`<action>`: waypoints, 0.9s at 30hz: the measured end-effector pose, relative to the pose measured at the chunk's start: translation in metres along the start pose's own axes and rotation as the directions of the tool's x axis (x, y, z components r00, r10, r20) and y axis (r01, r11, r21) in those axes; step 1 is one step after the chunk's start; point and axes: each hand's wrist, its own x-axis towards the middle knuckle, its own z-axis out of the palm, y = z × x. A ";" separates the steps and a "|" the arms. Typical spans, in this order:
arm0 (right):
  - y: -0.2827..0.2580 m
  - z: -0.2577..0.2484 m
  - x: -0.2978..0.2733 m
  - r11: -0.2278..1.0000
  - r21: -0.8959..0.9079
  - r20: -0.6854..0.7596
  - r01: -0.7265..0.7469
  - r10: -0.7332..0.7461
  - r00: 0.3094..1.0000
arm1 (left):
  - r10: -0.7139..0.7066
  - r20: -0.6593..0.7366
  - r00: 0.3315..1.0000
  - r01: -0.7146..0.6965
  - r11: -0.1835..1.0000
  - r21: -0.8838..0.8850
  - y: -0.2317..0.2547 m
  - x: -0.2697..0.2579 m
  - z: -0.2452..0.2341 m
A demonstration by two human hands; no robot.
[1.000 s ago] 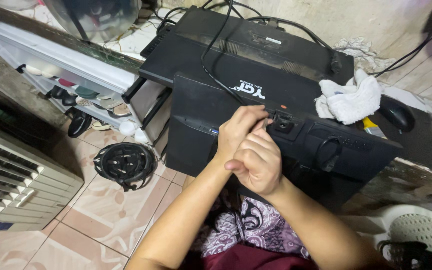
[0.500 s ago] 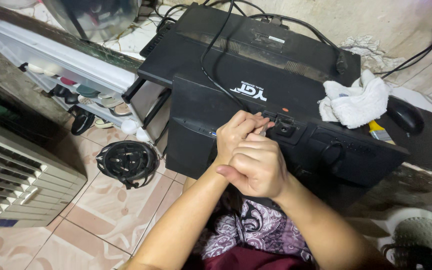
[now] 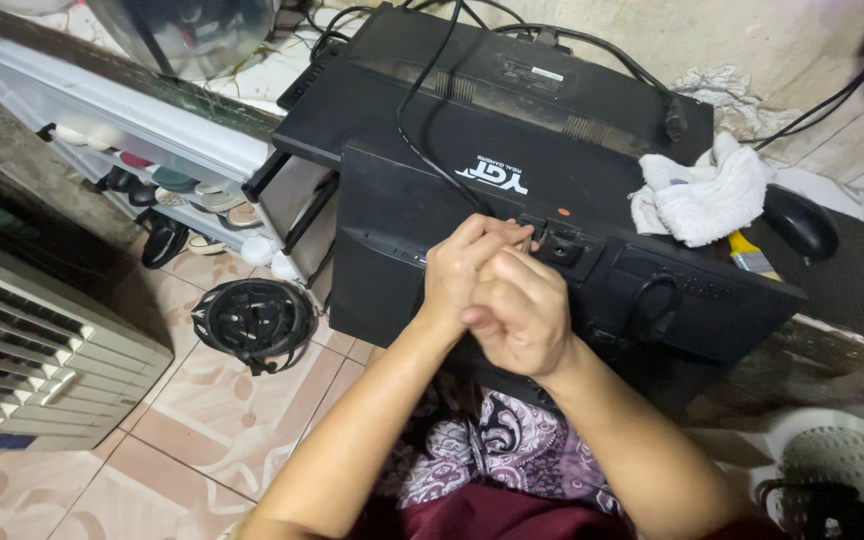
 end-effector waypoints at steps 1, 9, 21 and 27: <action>0.001 -0.001 0.000 1.000 0.021 -0.005 -0.004 0.004 1.000 | 0.011 -0.001 1.000 -0.011 0.999 0.031 0.000 0.000 0.000; -0.002 0.006 0.001 1.000 -0.003 0.123 -0.021 0.021 0.992 | 0.121 -0.058 0.991 -0.104 0.966 0.236 -0.001 0.000 0.005; 0.015 -0.006 0.005 0.992 0.129 0.166 -0.010 -0.011 0.986 | 0.202 -0.145 0.969 -0.165 0.959 0.232 0.000 0.002 0.010; -0.015 0.008 -0.012 0.998 -0.048 -0.176 0.041 -0.049 0.983 | 0.202 -0.167 0.965 -0.145 0.942 0.302 0.002 0.006 0.013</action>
